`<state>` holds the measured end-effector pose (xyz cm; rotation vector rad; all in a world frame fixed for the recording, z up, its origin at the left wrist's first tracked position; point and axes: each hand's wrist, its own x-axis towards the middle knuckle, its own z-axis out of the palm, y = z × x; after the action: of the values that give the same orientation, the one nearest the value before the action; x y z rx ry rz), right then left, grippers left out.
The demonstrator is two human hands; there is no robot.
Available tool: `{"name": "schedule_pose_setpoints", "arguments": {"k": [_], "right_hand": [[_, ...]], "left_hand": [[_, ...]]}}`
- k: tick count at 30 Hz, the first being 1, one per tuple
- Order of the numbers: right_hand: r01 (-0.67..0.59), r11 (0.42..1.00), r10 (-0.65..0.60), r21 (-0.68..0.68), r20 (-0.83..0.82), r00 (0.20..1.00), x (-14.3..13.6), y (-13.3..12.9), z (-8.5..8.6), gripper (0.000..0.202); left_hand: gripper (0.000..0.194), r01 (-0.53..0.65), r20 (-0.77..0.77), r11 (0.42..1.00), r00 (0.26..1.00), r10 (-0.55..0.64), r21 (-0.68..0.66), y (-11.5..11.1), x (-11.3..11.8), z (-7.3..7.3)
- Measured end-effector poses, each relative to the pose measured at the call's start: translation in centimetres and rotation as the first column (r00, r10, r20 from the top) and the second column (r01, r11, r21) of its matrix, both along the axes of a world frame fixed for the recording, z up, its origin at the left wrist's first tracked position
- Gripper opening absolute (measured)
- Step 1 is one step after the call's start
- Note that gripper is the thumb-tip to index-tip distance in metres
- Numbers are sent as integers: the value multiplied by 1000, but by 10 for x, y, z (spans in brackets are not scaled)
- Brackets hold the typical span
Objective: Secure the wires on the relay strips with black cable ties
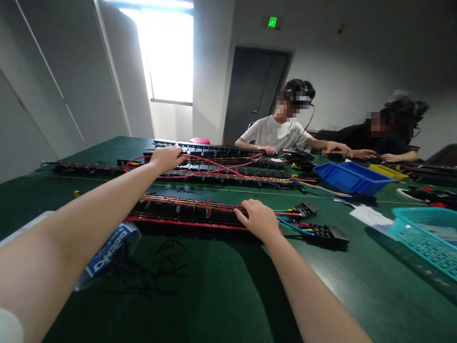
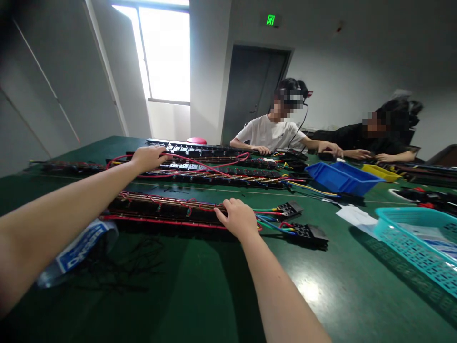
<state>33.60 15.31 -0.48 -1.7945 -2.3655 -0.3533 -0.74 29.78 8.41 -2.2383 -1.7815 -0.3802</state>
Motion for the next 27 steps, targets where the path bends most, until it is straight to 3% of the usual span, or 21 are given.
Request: {"name": "schedule_pose_setpoints", "arguments": {"k": [3,6,9,11,15,21,24,27], "right_hand": [[-11,1000,11,19,6,1000,1,1,-1,34],[-27,997,25,67,21,999,2,2,-3,34],[-33,988,29,150,32,999,1,1,-5,36],[-33,976,27,215,32,999,1,0,-8,37],[-32,948,28,315,16,999,1,-6,-15,37],[-81,919,94,385,-15,995,-4,-20,-26,38],[-97,910,121,403,-34,992,-5,-32,-30,39],[-97,910,129,403,-53,990,3,-46,-32,40]], "left_hand": [[38,-1,68,999,998,4,-47,-6,3,33],[37,42,154,990,988,-21,-134,-27,5,61],[43,121,255,964,965,-59,-236,-66,5,76],[50,187,326,928,942,-76,-324,-101,1,76],[63,277,431,812,902,-35,-513,-176,-18,51],[66,315,485,690,872,60,-651,-274,-46,-18],[61,335,495,638,865,84,-694,-302,-49,-48],[60,354,510,597,854,108,-720,-310,-50,-70]]}}
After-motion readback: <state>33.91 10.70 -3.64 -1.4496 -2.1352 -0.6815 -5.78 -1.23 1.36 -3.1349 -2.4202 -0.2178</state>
